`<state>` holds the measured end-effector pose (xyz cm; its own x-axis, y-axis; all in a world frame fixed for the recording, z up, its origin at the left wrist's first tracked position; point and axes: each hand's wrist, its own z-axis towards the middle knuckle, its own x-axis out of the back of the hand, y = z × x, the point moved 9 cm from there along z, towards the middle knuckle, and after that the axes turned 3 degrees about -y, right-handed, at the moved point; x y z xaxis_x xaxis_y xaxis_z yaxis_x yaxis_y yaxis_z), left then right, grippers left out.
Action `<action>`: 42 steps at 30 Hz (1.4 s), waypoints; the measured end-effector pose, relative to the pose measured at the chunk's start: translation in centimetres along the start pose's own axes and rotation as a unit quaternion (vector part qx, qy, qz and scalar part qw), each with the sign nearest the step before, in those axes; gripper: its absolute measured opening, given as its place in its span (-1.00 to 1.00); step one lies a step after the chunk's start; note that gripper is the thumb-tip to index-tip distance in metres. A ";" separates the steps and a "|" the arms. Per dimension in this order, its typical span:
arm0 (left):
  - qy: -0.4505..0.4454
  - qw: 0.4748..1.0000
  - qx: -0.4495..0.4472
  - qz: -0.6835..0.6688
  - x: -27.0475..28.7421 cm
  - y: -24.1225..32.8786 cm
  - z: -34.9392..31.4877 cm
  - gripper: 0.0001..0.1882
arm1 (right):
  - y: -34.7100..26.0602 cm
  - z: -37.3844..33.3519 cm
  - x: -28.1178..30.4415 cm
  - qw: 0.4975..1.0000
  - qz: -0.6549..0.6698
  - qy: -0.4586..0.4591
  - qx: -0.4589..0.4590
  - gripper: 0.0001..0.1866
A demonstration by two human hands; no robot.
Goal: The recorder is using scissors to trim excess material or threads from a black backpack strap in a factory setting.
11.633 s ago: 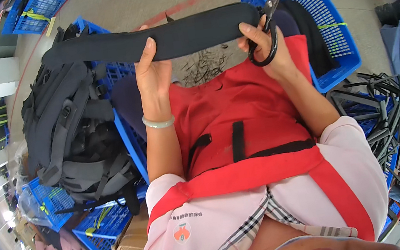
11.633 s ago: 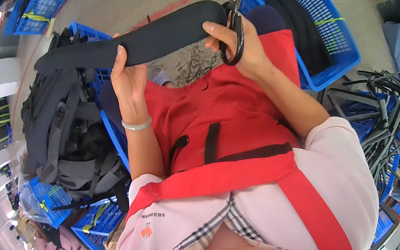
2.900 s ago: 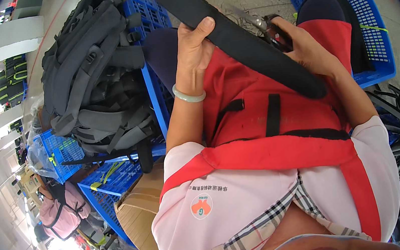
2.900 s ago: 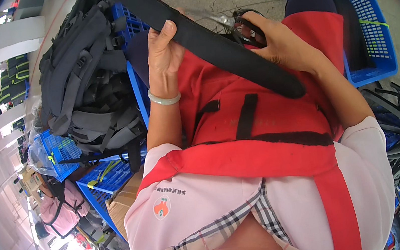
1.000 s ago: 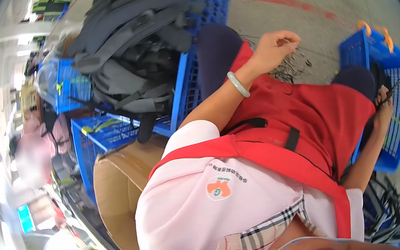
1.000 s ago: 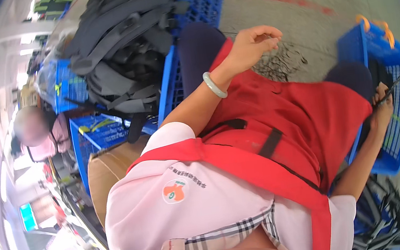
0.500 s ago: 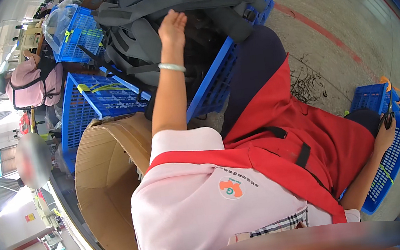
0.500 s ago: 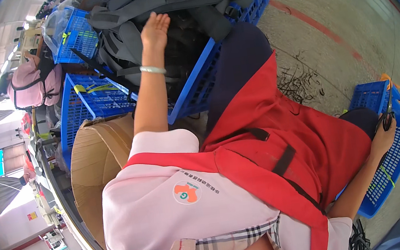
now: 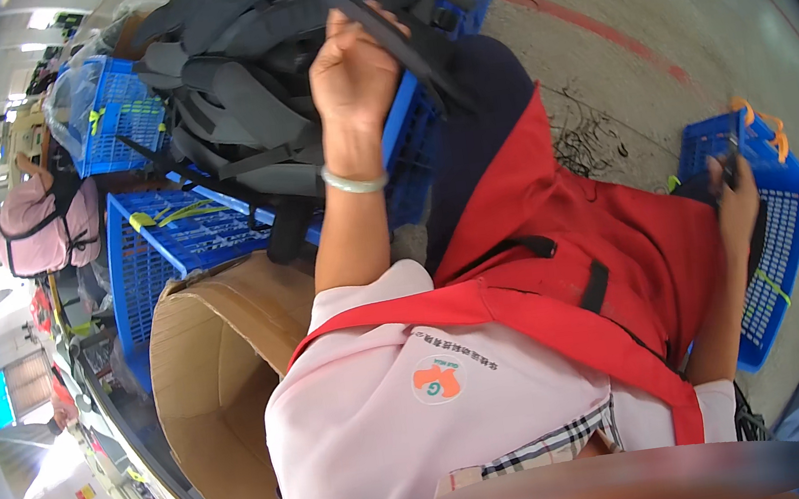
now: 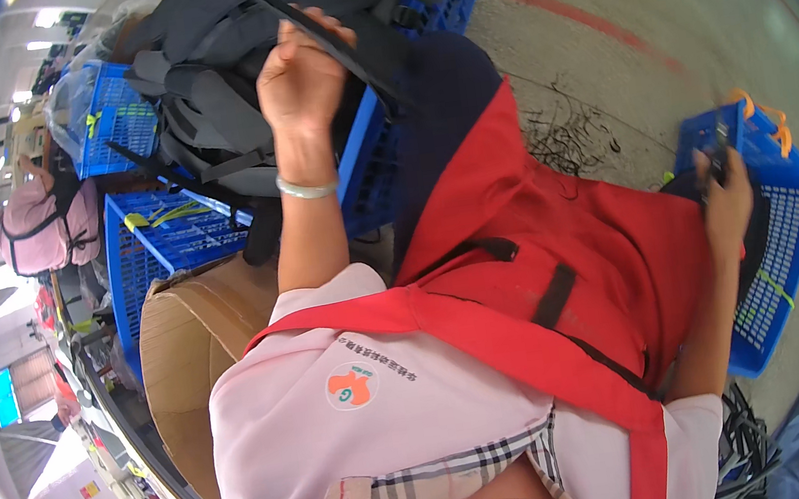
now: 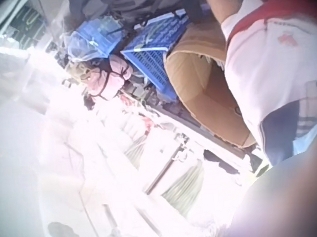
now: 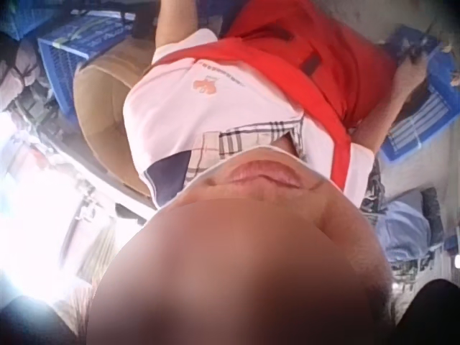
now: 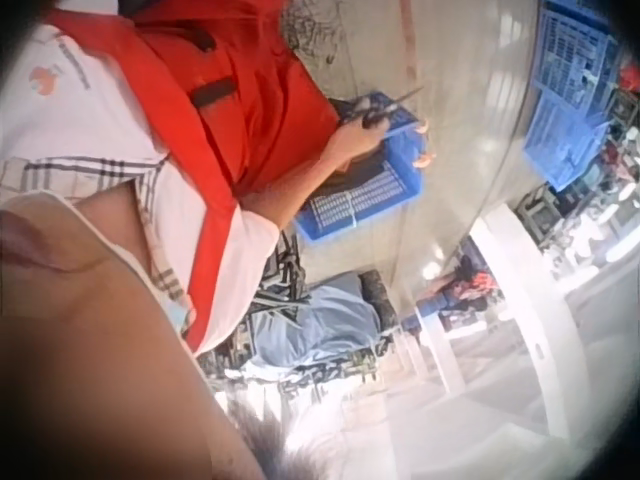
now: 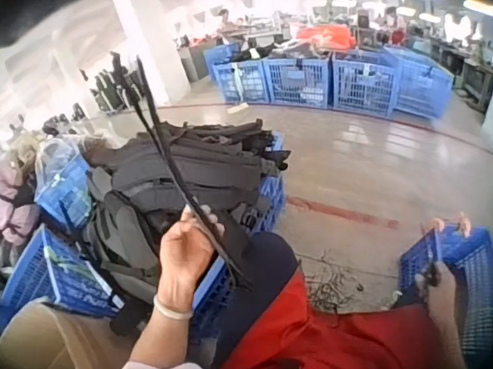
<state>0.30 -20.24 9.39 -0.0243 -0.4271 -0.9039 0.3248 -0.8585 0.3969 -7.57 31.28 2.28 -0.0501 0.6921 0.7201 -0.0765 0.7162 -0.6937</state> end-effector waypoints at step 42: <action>-0.053 0.975 0.175 0.126 -4.0 -17.5 -3.1 -0.82 | -14.1 -6.5 -7.4 0.963 0.159 -0.208 0.066 -0.29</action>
<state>-2.33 -2.62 5.53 -0.0888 -0.6485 -0.7560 -0.0093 -0.7585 0.6516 0.38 16.68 6.63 -0.4847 0.7586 0.4353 -0.1158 0.4377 -0.8917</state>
